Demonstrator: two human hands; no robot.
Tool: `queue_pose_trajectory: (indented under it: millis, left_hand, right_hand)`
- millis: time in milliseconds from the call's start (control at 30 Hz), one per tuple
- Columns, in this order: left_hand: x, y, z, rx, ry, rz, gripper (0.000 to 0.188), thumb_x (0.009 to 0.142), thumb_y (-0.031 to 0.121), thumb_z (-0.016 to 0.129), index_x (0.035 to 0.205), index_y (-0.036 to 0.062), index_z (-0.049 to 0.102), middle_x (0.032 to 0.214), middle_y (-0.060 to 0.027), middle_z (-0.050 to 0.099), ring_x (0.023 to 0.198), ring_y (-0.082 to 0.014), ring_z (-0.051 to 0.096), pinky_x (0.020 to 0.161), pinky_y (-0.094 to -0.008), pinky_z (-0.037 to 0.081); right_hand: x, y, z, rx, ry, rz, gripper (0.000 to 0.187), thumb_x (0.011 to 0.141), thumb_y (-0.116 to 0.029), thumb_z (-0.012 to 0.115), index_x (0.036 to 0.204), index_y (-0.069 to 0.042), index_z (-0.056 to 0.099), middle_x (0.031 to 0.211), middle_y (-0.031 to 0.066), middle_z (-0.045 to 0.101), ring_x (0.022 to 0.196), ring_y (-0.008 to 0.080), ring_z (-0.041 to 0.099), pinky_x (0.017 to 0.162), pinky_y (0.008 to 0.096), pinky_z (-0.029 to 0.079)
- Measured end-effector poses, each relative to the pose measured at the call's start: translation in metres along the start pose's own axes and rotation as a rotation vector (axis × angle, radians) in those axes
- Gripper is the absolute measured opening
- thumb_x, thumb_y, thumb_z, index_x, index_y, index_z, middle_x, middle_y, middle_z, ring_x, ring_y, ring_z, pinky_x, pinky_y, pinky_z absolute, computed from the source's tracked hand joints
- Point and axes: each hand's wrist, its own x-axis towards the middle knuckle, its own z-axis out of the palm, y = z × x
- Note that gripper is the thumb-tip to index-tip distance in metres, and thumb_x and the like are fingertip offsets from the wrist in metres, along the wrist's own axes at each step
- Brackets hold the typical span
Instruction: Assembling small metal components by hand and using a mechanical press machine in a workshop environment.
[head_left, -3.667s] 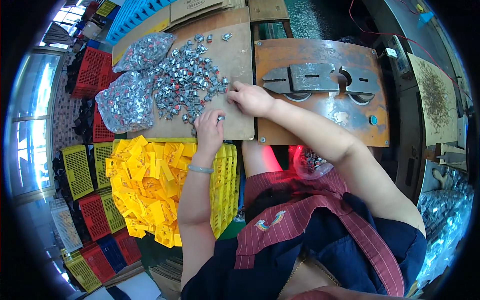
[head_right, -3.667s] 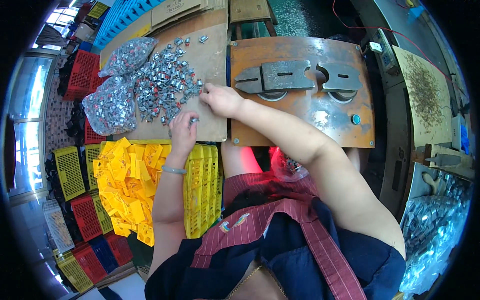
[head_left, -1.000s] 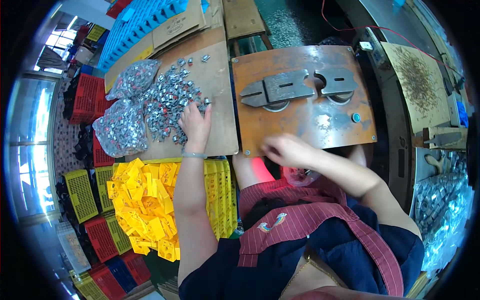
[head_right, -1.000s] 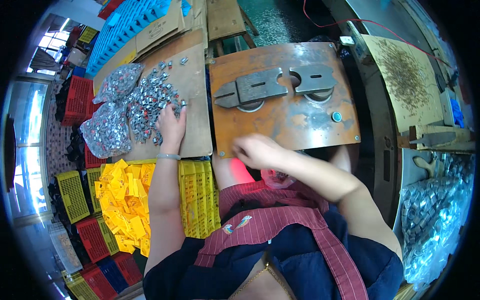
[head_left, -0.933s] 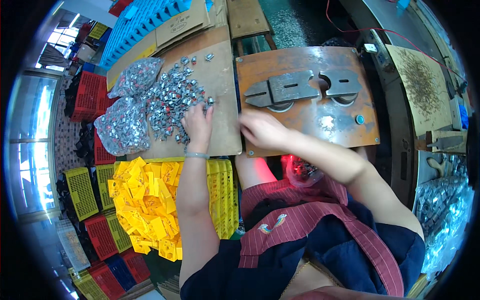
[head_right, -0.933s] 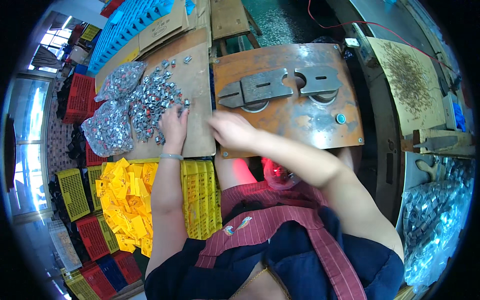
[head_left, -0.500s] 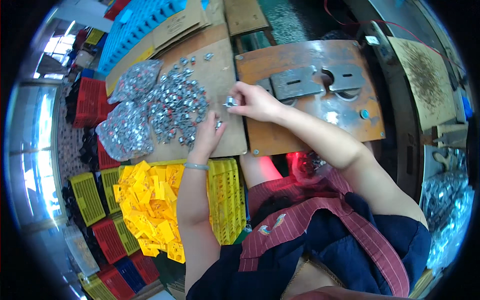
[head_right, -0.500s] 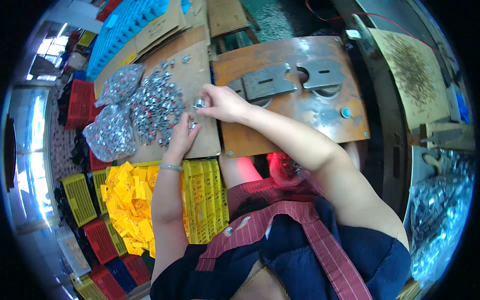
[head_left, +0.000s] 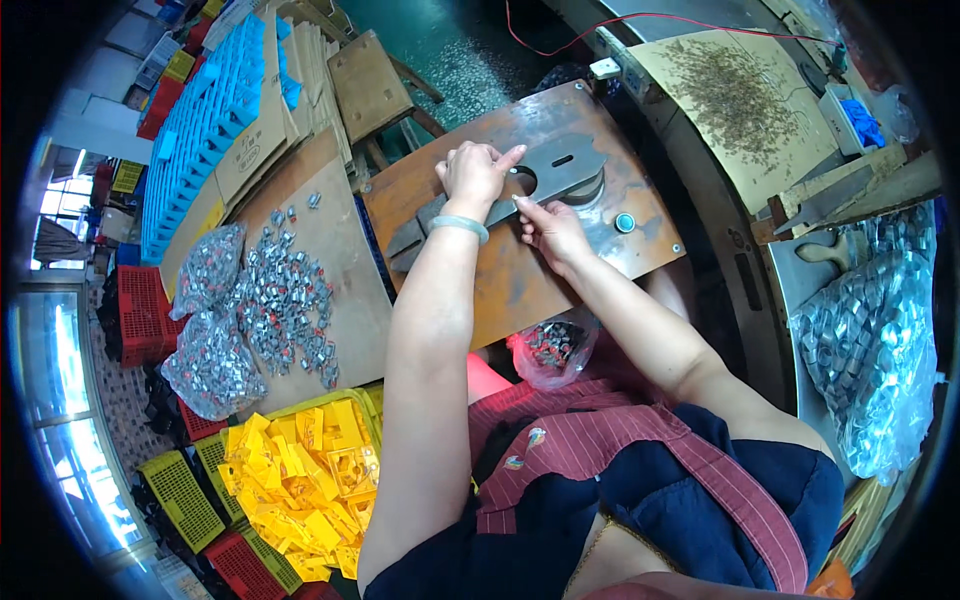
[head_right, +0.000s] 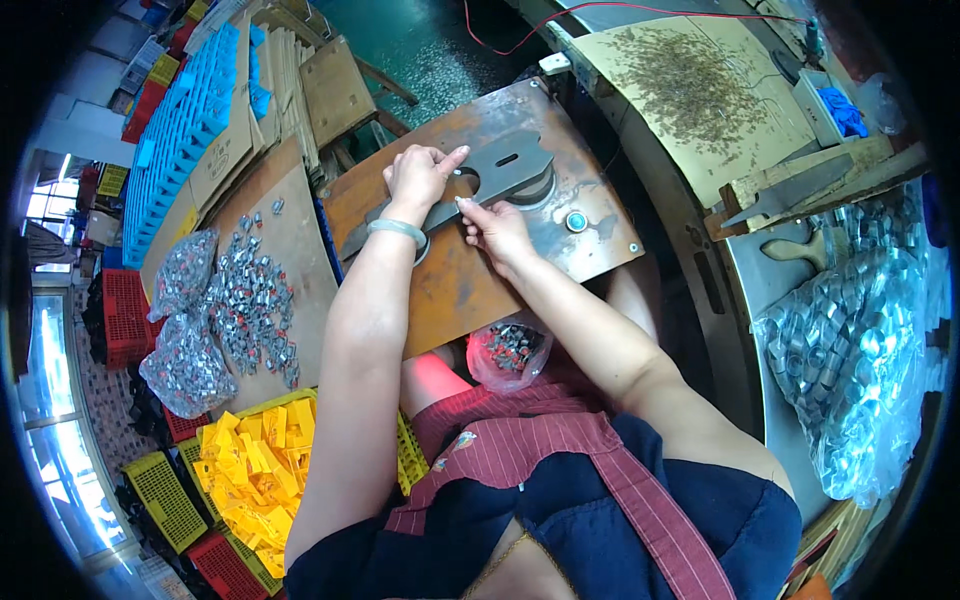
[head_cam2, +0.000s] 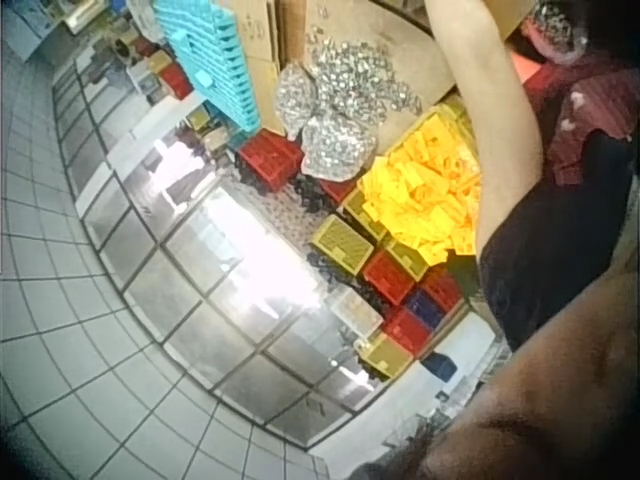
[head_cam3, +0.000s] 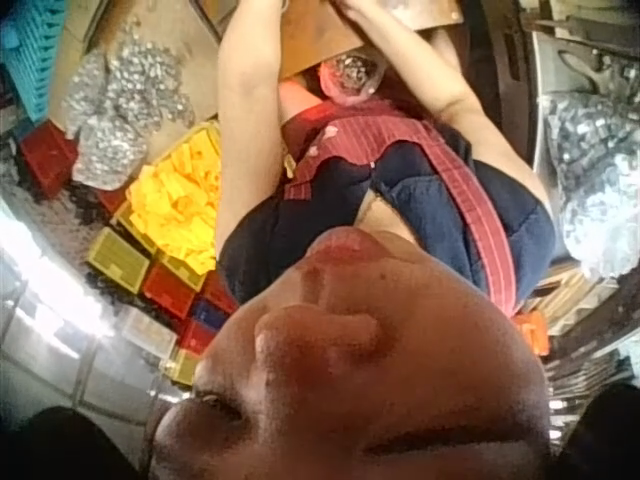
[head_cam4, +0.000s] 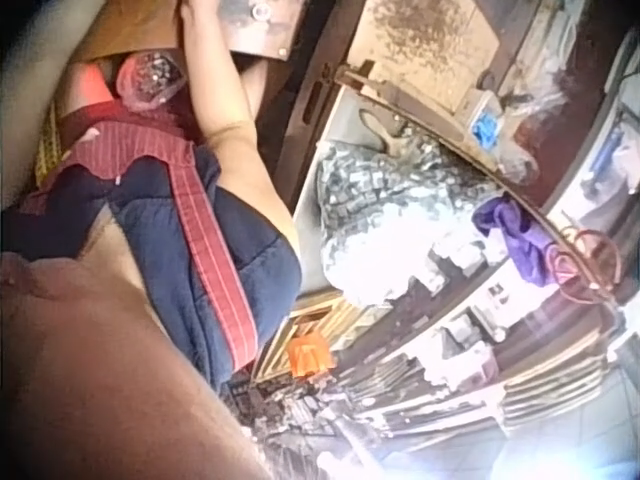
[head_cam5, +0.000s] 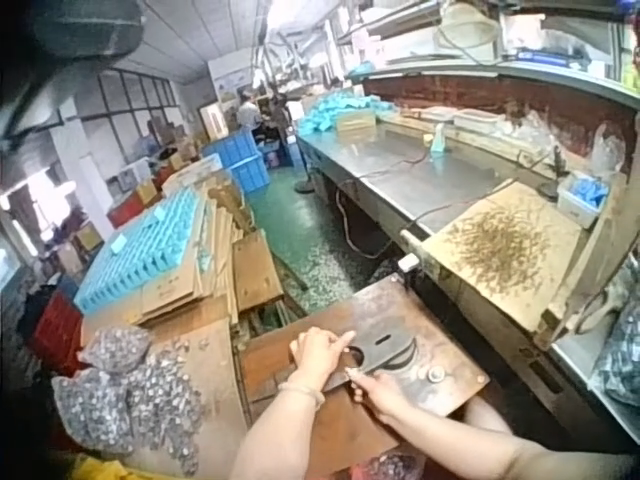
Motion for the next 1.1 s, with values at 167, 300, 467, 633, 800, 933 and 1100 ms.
queue_pose_trajectory:
  millis: [167, 300, 467, 633, 800, 933, 1100]
  left_hand:
    - [-0.002, -0.009, 0.002, -0.086, -0.352, 0.011, 0.055, 0.091, 0.058, 0.051, 0.103, 0.0081, 0.071, 0.116, -0.0170, 0.063, 0.106, -0.0303, 0.060, 0.091, -0.0440, 0.045]
    - [-0.011, -0.025, 0.011, -0.049, -0.170, 0.174, 0.046, 0.092, 0.049, 0.055, 0.099, 0.0064, 0.070, 0.113, -0.0150, 0.060, 0.111, -0.0317, 0.054, 0.097, -0.0466, 0.039]
    - [-0.061, 0.008, -0.002, 0.003, 0.263, 0.361, 0.047, 0.081, 0.041, 0.066, 0.108, 0.0025, 0.062, 0.120, -0.0149, 0.050, 0.118, -0.0333, 0.042, 0.099, -0.0563, 0.028]
    - [-0.210, 0.004, -0.020, -0.259, -0.119, 0.455, 0.062, 0.080, 0.040, 0.067, 0.131, 0.0096, 0.049, 0.127, -0.0132, 0.046, 0.125, -0.0326, 0.040, 0.102, -0.0527, 0.026]
    - [-0.202, -0.094, -0.082, -0.210, 0.187, 0.051, 0.034, 0.078, 0.017, 0.064, 0.110, 0.0063, 0.059, 0.107, -0.0138, 0.057, 0.106, -0.0338, 0.054, 0.090, -0.0479, 0.042]
    - [-0.223, -0.232, -0.117, 0.318, 0.422, -0.370, 0.030, 0.082, 0.017, 0.065, 0.110, 0.0080, 0.062, 0.101, -0.0127, 0.061, 0.097, -0.0320, 0.059, 0.084, -0.0424, 0.047]
    - [-0.215, -0.272, -0.116, -0.056, 0.159, -0.514, 0.033, 0.081, 0.018, 0.073, 0.109, 0.0052, 0.063, 0.079, -0.0069, 0.060, 0.075, -0.0216, 0.058, 0.069, -0.0346, 0.048]
  right_hand:
    - [-0.012, -0.021, 0.001, -0.146, 0.002, 0.046, 0.028, 0.088, -0.030, 0.071, 0.083, -0.005, 0.060, 0.071, 0.0015, 0.061, 0.054, 0.0082, 0.052, 0.048, 0.0216, 0.044]
    - [-0.002, -0.010, -0.003, -0.188, -0.087, 0.078, 0.031, 0.090, -0.032, 0.068, 0.076, -0.006, 0.061, 0.068, 0.0015, 0.062, 0.051, 0.0082, 0.052, 0.046, 0.0213, 0.044]
    - [0.009, 0.008, -0.060, 0.626, -0.730, 0.454, 0.018, 0.095, -0.025, 0.060, 0.095, -0.007, 0.059, 0.074, 0.0018, 0.062, 0.060, 0.0100, 0.058, 0.052, 0.0219, 0.049]
    - [-0.102, -0.015, -0.027, 0.016, -0.467, 0.586, 0.018, 0.086, -0.004, 0.051, 0.104, -0.006, 0.056, 0.089, 0.0059, 0.064, 0.075, 0.0149, 0.065, 0.061, 0.0258, 0.057]
    - [-0.124, 0.006, -0.024, -1.459, -0.944, -0.008, 0.017, 0.082, -0.012, 0.063, 0.097, -0.005, 0.059, 0.080, 0.0132, 0.065, 0.074, 0.0262, 0.066, 0.068, 0.0383, 0.054]
    - [-0.125, 0.036, 0.054, -1.503, -0.986, -0.382, 0.016, 0.081, -0.013, 0.060, 0.094, -0.003, 0.058, 0.082, 0.0193, 0.064, 0.081, 0.0403, 0.062, 0.073, 0.0484, 0.050]
    - [-0.017, 0.144, 0.198, -1.285, -0.848, -1.077, 0.031, 0.080, -0.008, 0.058, 0.111, -0.009, 0.056, 0.103, 0.0148, 0.057, 0.099, 0.0373, 0.057, 0.083, 0.0453, 0.050]
